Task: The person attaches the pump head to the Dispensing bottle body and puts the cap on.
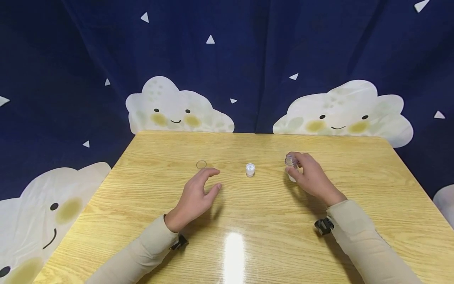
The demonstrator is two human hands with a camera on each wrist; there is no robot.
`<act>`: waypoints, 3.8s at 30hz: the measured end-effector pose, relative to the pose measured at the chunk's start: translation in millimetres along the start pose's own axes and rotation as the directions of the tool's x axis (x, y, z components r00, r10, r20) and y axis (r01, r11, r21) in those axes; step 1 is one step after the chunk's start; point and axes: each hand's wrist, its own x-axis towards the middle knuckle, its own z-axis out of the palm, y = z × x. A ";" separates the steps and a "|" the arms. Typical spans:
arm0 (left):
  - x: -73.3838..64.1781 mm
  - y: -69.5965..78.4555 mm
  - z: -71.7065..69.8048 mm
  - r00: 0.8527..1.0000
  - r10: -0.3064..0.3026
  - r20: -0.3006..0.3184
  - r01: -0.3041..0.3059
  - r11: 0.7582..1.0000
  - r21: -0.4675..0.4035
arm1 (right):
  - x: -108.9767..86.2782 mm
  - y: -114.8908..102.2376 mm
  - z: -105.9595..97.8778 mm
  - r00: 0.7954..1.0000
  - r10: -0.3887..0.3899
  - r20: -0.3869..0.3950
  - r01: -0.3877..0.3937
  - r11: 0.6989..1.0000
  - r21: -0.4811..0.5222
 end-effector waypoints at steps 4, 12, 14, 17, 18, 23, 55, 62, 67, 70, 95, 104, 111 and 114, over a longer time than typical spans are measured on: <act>-0.8 0.1 0.2 1.000 0.001 0.004 -0.001 1.000 0.002 | -1.8 -0.7 0.2 1.000 0.005 0.013 -0.005 1.000 0.020; -0.8 0.5 -0.7 1.000 0.012 0.000 -0.012 1.000 0.004 | -4.3 -5.9 -0.8 0.996 0.059 0.072 -0.062 0.997 0.041; -0.6 0.5 -0.7 1.000 0.015 -0.002 -0.015 1.000 0.004 | -4.7 -8.6 -0.7 0.995 0.064 0.077 -0.067 0.997 0.034; -0.5 0.1 -0.5 1.000 0.014 -0.004 -0.014 1.000 0.005 | -4.7 -12.9 0.5 0.996 0.054 0.076 -0.056 0.998 0.020; -0.5 -0.4 -0.3 1.000 0.008 -0.001 -0.008 1.000 0.003 | -4.6 -14.4 0.9 0.996 0.051 0.070 -0.052 0.999 0.012; -0.6 -3.4 0.6 1.000 -0.020 0.007 0.020 1.000 0.005 | -3.8 -23.0 3.0 0.999 0.034 0.005 -0.034 0.999 0.001; 8.3 -3.3 2.3 1.000 -0.005 0.018 0.005 1.000 -0.017 | -9.1 -50.8 13.9 0.998 -0.044 0.039 0.045 0.999 0.000; 8.1 -3.6 3.1 0.999 -0.025 0.022 0.025 0.999 -0.035 | -10.3 -52.6 17.9 0.997 -0.057 0.055 0.057 0.998 -0.001; 9.0 -3.4 3.6 1.000 -0.024 0.017 0.025 0.999 -0.032 | -11.0 -52.8 18.5 0.996 -0.052 0.078 0.053 0.999 -0.005; 10.0 -4.0 3.8 1.000 -0.020 0.014 0.020 0.999 -0.027 | -10.9 -53.5 18.5 0.995 -0.053 0.081 0.054 0.999 -0.009; 36.0 -5.3 8.2 0.998 0.003 0.056 -0.003 1.000 0.010 | -8.5 -55.5 21.9 0.994 -0.062 0.088 0.065 0.997 -0.031; 54.2 -6.9 17.6 0.990 -0.048 0.135 0.045 0.999 0.029 | -7.1 -56.5 22.5 0.993 -0.049 0.106 0.052 0.998 -0.020; 70.4 -10.4 29.0 0.971 -0.036 0.235 0.038 0.999 -0.006 | -6.2 -55.4 22.6 0.994 -0.063 0.095 0.065 0.998 -0.022; 77.5 -11.6 34.3 0.960 -0.039 0.276 0.052 0.998 -0.039 | -6.0 -55.1 22.5 0.993 -0.061 0.100 0.063 0.998 -0.017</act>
